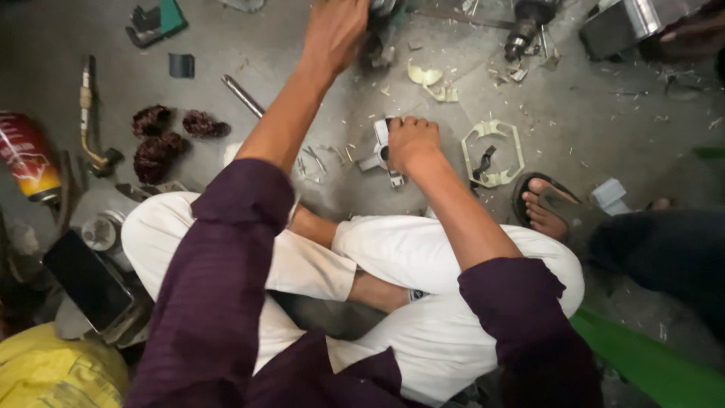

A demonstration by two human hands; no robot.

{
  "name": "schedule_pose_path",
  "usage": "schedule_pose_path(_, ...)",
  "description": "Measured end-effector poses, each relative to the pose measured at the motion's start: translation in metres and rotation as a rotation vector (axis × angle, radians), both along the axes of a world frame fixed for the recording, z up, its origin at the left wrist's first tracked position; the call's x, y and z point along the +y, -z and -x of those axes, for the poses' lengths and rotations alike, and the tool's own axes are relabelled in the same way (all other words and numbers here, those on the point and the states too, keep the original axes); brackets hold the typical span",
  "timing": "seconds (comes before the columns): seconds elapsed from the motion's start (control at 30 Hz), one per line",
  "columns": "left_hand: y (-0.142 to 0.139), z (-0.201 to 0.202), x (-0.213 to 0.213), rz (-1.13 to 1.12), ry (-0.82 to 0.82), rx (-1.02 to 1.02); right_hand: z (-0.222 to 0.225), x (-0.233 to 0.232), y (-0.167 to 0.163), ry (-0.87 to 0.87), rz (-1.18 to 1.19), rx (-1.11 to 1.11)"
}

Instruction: The person sits on the floor of a workshop and works on small motor assemblies, pulling components apart by hand and using pliers to grip and remove parts. They handle copper wire coils, metal housings, screws and mounting brackets, setting pieces aside on the floor as they work.

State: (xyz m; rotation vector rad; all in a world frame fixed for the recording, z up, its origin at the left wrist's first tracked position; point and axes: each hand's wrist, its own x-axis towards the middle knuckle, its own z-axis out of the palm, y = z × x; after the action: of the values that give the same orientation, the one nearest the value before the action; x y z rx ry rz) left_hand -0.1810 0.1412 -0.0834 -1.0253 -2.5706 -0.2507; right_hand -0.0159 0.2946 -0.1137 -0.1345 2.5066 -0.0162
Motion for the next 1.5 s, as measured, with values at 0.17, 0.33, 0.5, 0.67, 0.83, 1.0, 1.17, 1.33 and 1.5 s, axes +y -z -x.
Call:
schedule_pose_path(0.17,-0.021,-0.05,-0.049,-0.006,0.047,0.148,0.004,0.002,-0.003,0.029,0.002,-0.014)
schedule_pose_path(0.33,-0.06,-0.094,-0.109,0.073,0.137,0.236,0.014,0.013,-0.012,0.106,0.022,0.126)
schedule_pose_path(0.5,-0.087,-0.125,-0.157,0.15,0.189,0.35,0.024,0.024,-0.019,0.276,0.122,0.357)
schedule_pose_path(0.67,-0.089,-0.123,-0.157,0.17,0.328,0.436,0.034,0.027,-0.039,0.804,1.084,0.51)
schedule_pose_path(0.83,-0.087,-0.128,-0.142,0.152,0.45,0.417,0.032,0.035,-0.089,0.874,1.845,0.348)
schedule_pose_path(1.0,-0.087,-0.131,-0.142,0.149,0.457,0.371,0.026,0.036,-0.126,0.478,1.552,0.242)
schedule_pose_path(1.17,-0.092,-0.122,-0.145,0.099,0.42,0.297,0.025,0.04,-0.134,0.554,1.48,0.157)
schedule_pose_path(1.33,-0.098,-0.121,-0.143,-0.06,0.277,-0.067,0.023,0.046,-0.13,0.58,1.568,0.238)
schedule_pose_path(1.5,-0.087,-0.119,-0.135,-0.504,0.212,-0.427,0.017,0.033,-0.125,0.602,1.661,0.372)
